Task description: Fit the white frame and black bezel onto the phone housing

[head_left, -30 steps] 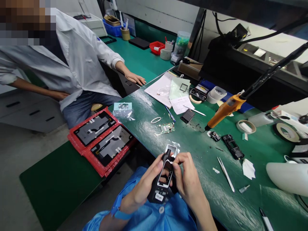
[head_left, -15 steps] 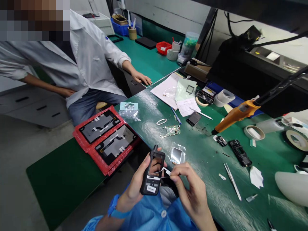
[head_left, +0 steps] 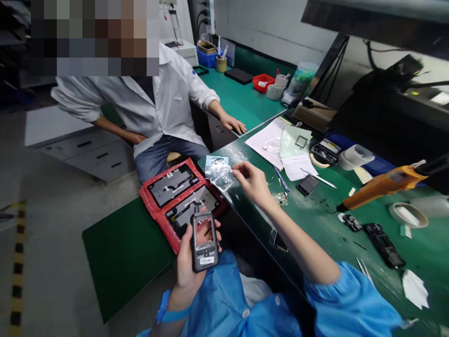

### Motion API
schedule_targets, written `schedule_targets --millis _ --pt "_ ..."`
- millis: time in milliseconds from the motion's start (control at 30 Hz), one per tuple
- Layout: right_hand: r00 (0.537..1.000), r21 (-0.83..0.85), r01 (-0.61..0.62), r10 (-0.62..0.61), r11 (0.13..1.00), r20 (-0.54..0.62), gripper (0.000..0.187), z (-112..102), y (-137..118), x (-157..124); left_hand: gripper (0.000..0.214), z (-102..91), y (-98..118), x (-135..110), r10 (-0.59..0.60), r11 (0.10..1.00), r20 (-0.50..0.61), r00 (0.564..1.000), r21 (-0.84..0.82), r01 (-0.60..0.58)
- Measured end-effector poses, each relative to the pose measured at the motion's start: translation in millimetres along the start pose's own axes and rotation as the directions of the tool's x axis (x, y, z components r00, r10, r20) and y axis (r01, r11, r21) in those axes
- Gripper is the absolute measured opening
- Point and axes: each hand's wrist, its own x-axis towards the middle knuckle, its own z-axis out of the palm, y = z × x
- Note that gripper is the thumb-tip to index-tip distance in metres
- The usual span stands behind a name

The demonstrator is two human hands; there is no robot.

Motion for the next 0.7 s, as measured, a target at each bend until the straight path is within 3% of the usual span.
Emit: schedule_targets --millis 133,200,300,400,533,633,700 --pt "0.999 -0.171 -0.041 0.044 0.984 0.012 0.004 29 19 59 0.058 -7.5 5 -10 0.045 0.997 -0.045 0.998 0.072 -0.042" --pt "0.997 -0.235 -0.067 0.072 0.970 0.013 0.010 34 21 67 0.058 -11.9 6 -13 0.063 0.993 -0.075 0.995 0.100 -0.056" --pt "0.996 -0.279 -0.086 0.090 0.956 0.000 0.017 28 15 56 0.061 -14.8 6 -15 0.075 0.989 -0.096 0.993 0.138 -0.061" --pt "0.998 -0.272 -0.059 0.061 0.960 -0.001 0.023 10 1 19 0.066 -10.8 1 -13 0.060 0.985 -0.068 0.996 0.169 -0.048" --pt "0.996 -0.211 0.048 -0.031 0.976 0.081 0.029 -23 -18 -67 0.077 -0.4 -15 -4 -0.004 0.987 -0.025 1.000 0.161 0.008" --pt "0.979 -0.056 0.187 -0.182 0.981 0.086 0.074 -47 -22 -139 0.086 9.7 -32 4 -0.190 0.972 0.073 0.979 0.154 0.177" --pt "0.983 -0.045 0.176 -0.173 0.983 0.064 0.112 -58 -18 -181 0.090 20.2 -46 6 -0.315 0.939 0.175 0.933 0.199 0.280"
